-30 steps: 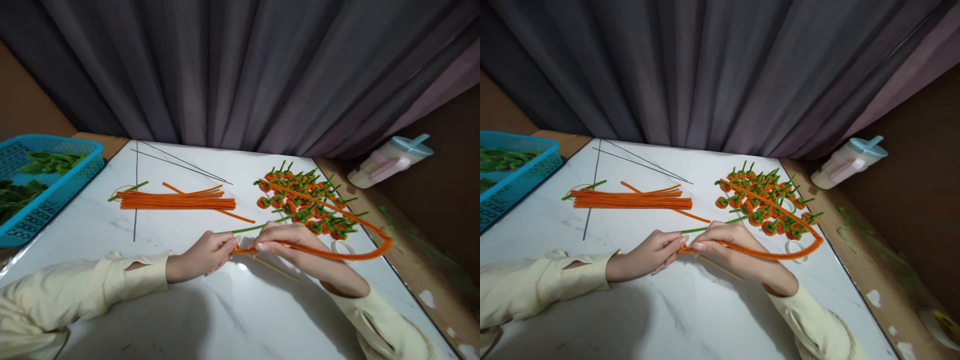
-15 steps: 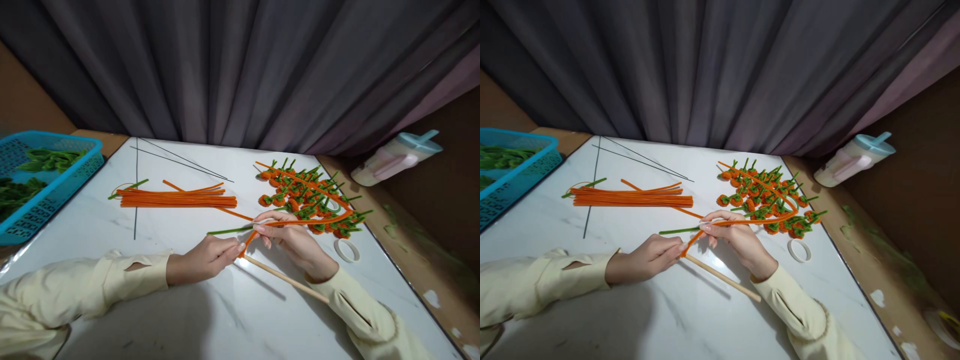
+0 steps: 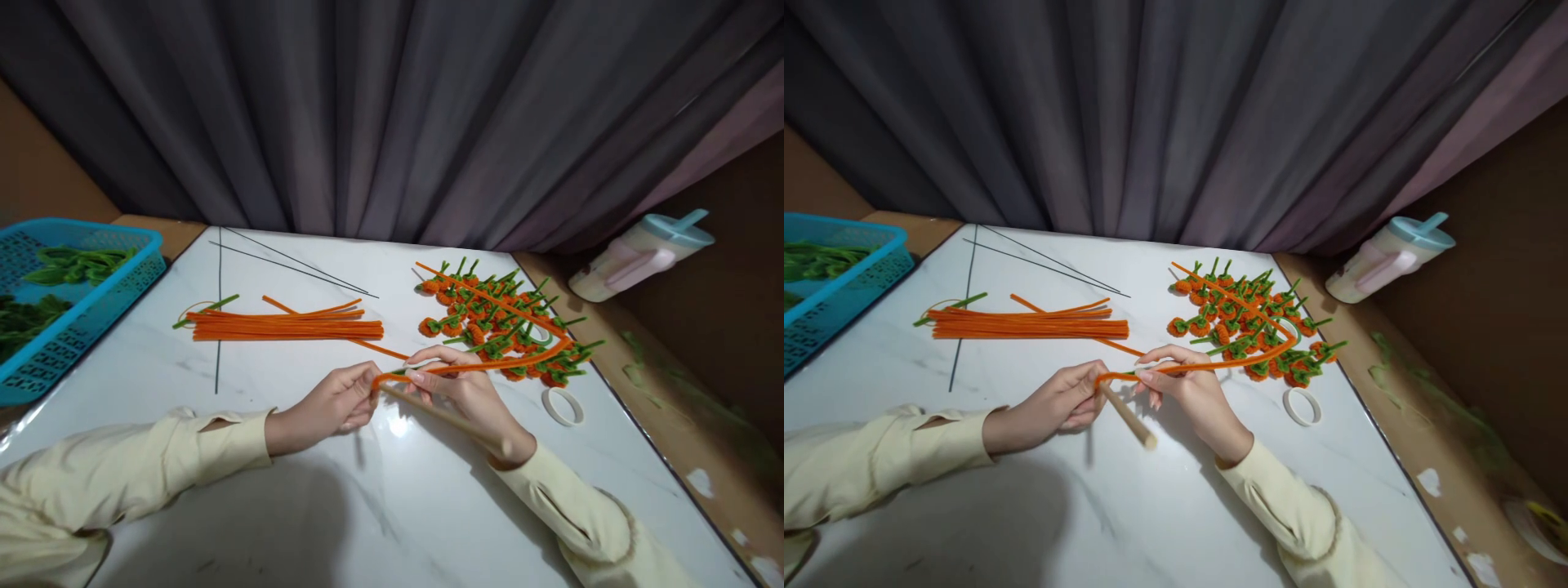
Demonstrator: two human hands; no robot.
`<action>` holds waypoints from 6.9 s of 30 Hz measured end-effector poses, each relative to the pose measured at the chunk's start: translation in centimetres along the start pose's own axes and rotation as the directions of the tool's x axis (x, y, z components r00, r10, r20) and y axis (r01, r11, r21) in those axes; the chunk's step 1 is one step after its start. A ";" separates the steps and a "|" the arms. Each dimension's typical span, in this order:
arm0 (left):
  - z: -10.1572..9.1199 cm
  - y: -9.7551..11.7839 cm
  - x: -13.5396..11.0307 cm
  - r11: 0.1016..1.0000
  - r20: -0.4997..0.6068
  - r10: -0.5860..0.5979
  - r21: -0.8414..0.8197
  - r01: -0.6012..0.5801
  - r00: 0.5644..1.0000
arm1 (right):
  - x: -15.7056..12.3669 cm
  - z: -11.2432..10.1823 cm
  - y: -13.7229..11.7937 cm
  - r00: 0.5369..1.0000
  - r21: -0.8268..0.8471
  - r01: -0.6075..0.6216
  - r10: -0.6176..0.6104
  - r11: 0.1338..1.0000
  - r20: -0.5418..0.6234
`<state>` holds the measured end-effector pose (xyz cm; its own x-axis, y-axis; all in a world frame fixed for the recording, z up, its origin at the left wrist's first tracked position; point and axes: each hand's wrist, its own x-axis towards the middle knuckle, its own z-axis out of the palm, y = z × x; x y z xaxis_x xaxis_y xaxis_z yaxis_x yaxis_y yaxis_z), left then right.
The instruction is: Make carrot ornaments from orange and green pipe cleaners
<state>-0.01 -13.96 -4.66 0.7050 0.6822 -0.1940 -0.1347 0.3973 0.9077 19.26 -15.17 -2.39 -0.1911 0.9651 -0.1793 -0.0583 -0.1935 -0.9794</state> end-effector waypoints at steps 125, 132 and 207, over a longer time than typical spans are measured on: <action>-1.0 0.9 0.3 0.839 -0.084 0.195 0.531 -0.122 0.977 | -0.6 -0.7 -1.1 0.753 -0.584 0.655 -0.475 0.478 0.456; -0.6 0.4 -0.5 0.701 0.066 0.332 0.650 -0.292 0.941 | -0.9 -0.1 -0.5 0.911 -0.635 0.382 -0.157 0.671 0.382; -1.1 -0.2 0.0 0.351 0.174 0.585 0.826 -0.441 0.792 | -0.8 0.8 0.2 0.964 -0.562 0.225 -0.098 0.796 0.248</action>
<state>-0.78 -13.35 -5.23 0.6005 0.6661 0.4423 0.2176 -0.6684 0.7112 18.64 -16.14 -2.35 -0.4215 0.9052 -0.0541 0.4608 0.1625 -0.8725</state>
